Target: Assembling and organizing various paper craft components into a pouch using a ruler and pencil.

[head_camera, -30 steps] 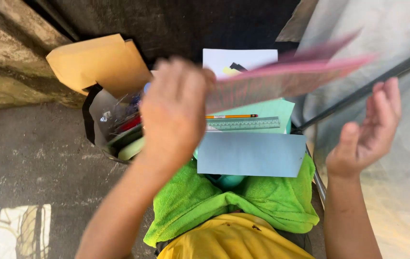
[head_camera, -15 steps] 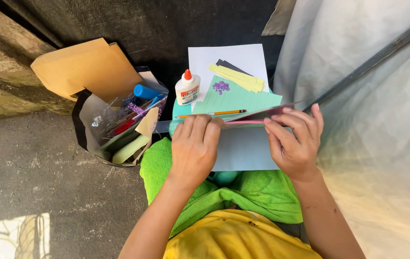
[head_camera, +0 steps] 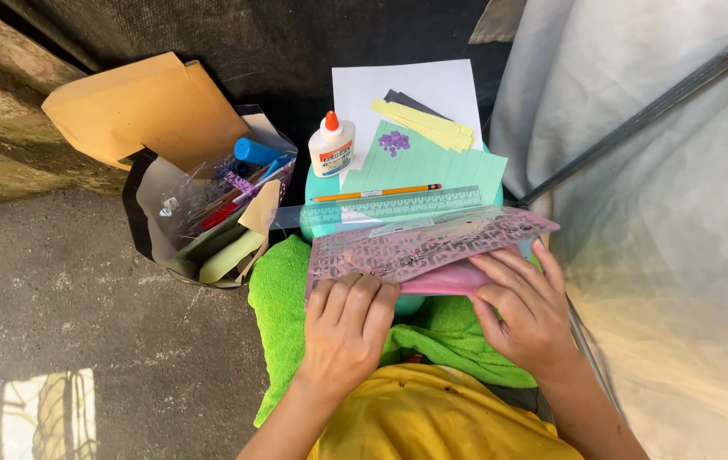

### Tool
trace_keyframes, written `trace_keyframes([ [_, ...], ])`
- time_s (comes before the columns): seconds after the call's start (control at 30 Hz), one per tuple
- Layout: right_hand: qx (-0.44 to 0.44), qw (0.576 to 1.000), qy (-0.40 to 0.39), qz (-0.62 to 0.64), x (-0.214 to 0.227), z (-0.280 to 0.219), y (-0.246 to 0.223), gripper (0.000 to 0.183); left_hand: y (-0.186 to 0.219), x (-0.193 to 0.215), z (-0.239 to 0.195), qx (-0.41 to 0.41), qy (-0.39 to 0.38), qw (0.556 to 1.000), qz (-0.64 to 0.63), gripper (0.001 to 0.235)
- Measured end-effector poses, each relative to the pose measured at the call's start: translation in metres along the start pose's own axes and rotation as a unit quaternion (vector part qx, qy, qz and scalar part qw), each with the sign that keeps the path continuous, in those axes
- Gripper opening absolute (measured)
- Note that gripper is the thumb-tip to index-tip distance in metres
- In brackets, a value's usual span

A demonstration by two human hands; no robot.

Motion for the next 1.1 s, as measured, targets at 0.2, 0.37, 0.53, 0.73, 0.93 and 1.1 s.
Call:
trace_keyframes([
  [0.2, 0.013, 1.0, 0.019, 0.017, 0.001, -0.016, -0.005, 0.018, 0.004, -0.01, -0.022, 0.007, -0.036, 0.999, 0.001, 0.021],
  [0.37, 0.018, 0.998, 0.046, -0.05, -0.002, -0.04, -0.005, 0.02, 0.005, -0.014, -0.034, -0.011, -0.05, 0.999, 0.002, 0.018],
  [0.53, 0.024, 0.995, 0.026, -0.098, -0.005, -0.053, 0.0, 0.032, 0.006, -0.015, -0.047, -0.014, -0.046, 0.999, 0.014, 0.014],
  [0.73, 0.062, 0.992, -0.104, -0.019, -0.009, -0.023, -0.014, 0.029, 0.003, -0.014, -0.063, -0.023, -0.009, 0.999, 0.033, 0.014],
  [0.93, 0.065, 0.997, -0.048, -0.018, 0.006, 0.008, -0.013, 0.024, -0.004, -0.008, -0.079, -0.026, 0.089, 0.993, 0.076, 0.013],
  [1.1, 0.026, 0.995, -0.09, -0.018, 0.017, 0.052, -0.016, 0.031, -0.01, -0.012, -0.087, -0.02, 0.101, 0.989, 0.11, 0.013],
])
Point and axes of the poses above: each hand's wrist, its own z-axis towards the middle knuckle, its own x-axis out of the back of the hand, y = z × x, the point moved 9 cm from there along z, towards the middle knuckle, and after that the axes turned 3 degrees about -z, right-handed, at the moved point
